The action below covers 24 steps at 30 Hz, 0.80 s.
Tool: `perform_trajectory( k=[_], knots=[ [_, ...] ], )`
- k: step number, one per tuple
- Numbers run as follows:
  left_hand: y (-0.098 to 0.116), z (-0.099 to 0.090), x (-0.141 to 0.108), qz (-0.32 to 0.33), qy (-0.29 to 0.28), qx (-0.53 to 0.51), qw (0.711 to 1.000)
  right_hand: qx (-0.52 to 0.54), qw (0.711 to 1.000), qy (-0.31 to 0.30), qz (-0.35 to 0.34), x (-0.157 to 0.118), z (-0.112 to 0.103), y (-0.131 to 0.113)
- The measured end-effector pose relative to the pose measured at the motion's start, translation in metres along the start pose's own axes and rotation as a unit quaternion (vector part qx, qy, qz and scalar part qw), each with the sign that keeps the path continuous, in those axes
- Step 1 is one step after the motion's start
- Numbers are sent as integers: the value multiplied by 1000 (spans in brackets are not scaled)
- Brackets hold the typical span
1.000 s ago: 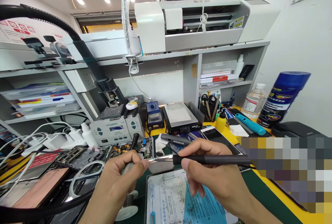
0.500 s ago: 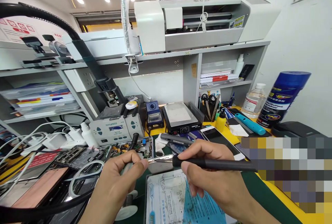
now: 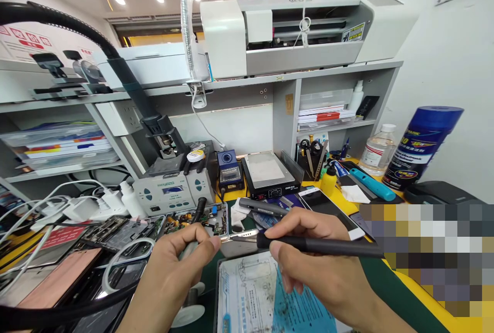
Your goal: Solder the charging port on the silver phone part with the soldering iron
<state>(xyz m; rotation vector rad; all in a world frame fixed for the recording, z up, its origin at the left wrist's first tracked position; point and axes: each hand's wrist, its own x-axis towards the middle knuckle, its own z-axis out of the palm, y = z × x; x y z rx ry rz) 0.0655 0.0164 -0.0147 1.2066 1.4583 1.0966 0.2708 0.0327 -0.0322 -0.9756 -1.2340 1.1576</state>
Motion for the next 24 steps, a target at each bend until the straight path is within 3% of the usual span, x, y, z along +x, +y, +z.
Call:
perform_trajectory(
  k=[17, 24],
  knots=[
    [1, 1, -1, 1, -2, -13, 1000, -17, 999, 31, -21, -1, 2, 2],
    [-2, 0, 2, 5, -4, -6, 1000, -24, 995, -53, -79, 5, -12, 15]
  ],
)
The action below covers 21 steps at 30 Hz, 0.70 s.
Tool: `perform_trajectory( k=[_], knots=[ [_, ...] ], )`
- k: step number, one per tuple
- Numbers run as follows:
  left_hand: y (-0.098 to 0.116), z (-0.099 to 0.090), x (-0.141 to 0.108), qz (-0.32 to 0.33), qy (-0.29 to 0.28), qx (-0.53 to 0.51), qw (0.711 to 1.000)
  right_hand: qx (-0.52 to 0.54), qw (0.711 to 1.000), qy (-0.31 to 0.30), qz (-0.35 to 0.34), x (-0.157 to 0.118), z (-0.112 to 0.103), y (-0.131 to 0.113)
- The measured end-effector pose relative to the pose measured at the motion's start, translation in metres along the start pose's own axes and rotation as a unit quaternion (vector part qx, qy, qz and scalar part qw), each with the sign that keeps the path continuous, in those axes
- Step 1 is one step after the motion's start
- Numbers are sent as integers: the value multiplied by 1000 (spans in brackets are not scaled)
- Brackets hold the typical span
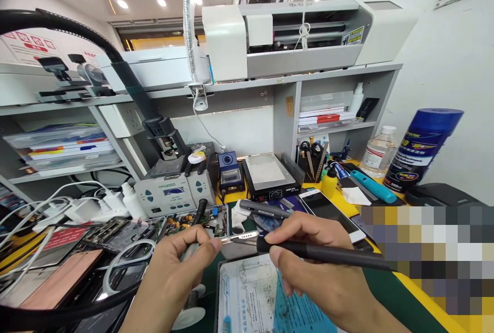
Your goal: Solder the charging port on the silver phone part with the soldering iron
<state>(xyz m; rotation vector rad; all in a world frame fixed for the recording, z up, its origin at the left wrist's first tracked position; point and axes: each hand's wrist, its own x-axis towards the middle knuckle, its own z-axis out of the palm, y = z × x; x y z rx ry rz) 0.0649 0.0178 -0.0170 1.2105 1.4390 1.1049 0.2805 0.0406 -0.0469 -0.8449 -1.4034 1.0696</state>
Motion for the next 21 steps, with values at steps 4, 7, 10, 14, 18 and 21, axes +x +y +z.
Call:
perform_trajectory(
  k=[4, 7, 10, 14, 18, 21],
  knots=[
    [-2, 0, 1, -2, 2, 1, 1000, 4, 1000, 5, 0, 0, -1, -1],
    [-1, 0, 0, 1, 4, 1, 1000, 11, 1000, 16, 7, -1, 3, -5],
    [1, 0, -1, -9, 3, -1, 1000, 5, 998, 61, 25, -2, 10, -12],
    [2, 0, -1, -9, 4, -7, 1000, -1, 994, 101, 51, -4, 18, -17],
    [1, 0, -1, -7, 3, -10, 1000, 44, 993, 87, 61, -4, 16, -15],
    [0, 0, 0, -5, 2, -9, 1000, 67, 993, 75, 65, -4, 13, -13]
  ],
)
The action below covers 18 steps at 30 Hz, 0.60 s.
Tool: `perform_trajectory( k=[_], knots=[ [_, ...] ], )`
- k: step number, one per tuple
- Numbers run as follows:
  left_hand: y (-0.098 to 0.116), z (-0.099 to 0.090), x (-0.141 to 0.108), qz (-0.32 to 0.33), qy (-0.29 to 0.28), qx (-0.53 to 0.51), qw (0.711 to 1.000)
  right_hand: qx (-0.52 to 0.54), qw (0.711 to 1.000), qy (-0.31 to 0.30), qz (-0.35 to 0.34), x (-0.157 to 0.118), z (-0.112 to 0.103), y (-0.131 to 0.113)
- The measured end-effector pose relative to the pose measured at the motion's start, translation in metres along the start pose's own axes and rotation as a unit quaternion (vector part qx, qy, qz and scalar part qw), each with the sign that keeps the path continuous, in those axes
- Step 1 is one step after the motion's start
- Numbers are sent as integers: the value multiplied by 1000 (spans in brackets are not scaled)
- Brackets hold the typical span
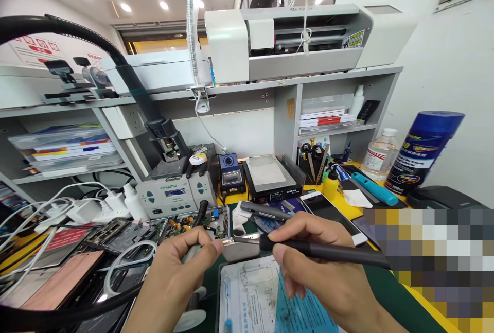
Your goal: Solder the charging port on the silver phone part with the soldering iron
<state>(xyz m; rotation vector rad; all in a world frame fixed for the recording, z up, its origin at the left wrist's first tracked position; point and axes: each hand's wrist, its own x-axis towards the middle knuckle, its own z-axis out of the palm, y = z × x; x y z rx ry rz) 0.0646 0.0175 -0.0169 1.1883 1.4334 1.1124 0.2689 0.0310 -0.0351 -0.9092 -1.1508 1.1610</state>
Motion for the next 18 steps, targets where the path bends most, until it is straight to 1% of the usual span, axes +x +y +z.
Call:
perform_trajectory(
  k=[6, 13, 18],
  knots=[
    [0, -1, 0, -15, -3, 4, 1000, 10, 1000, -4, 1, 0, -1, 0],
    [-1, 0, 0, -8, 0, -4, 1000, -23, 1000, -5, 1, 0, 0, 0],
    [-2, 0, 1, -2, 4, -1, 1000, -16, 1000, -8, 10, 0, -1, 0]
  ],
)
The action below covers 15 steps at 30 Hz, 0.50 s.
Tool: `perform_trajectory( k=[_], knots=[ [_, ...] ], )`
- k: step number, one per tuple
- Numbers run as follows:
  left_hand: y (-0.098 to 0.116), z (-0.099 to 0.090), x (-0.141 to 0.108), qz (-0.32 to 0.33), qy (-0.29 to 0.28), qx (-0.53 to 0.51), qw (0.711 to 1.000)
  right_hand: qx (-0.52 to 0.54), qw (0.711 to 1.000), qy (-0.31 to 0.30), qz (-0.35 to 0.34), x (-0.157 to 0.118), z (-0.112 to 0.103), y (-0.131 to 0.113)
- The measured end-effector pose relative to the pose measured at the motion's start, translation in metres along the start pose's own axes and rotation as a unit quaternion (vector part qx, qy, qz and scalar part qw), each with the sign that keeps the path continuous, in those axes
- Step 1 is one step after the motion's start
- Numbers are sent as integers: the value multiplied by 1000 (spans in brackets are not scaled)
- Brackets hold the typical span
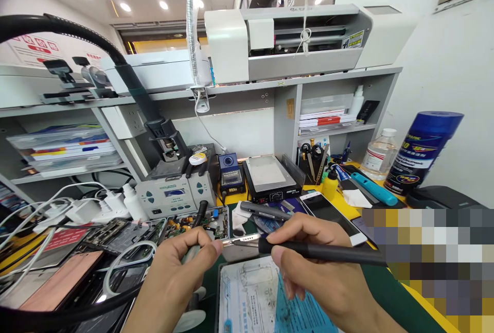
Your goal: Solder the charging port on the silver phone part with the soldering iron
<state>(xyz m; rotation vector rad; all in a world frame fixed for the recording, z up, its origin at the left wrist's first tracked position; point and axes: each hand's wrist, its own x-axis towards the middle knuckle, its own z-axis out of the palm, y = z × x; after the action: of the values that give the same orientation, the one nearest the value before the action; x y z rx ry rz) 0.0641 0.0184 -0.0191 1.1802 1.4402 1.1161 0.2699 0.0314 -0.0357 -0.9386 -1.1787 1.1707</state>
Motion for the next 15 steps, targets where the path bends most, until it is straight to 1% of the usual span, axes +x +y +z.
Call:
perform_trajectory(
  k=[8, 15],
  knots=[
    [1, 0, -1, -2, -3, 9, 1000, 8, 1000, 21, 5, 1, 2, -1],
    [1, 0, -1, 10, 2, 11, 1000, 10, 1000, 19, 12, 1, 2, 0]
  ],
)
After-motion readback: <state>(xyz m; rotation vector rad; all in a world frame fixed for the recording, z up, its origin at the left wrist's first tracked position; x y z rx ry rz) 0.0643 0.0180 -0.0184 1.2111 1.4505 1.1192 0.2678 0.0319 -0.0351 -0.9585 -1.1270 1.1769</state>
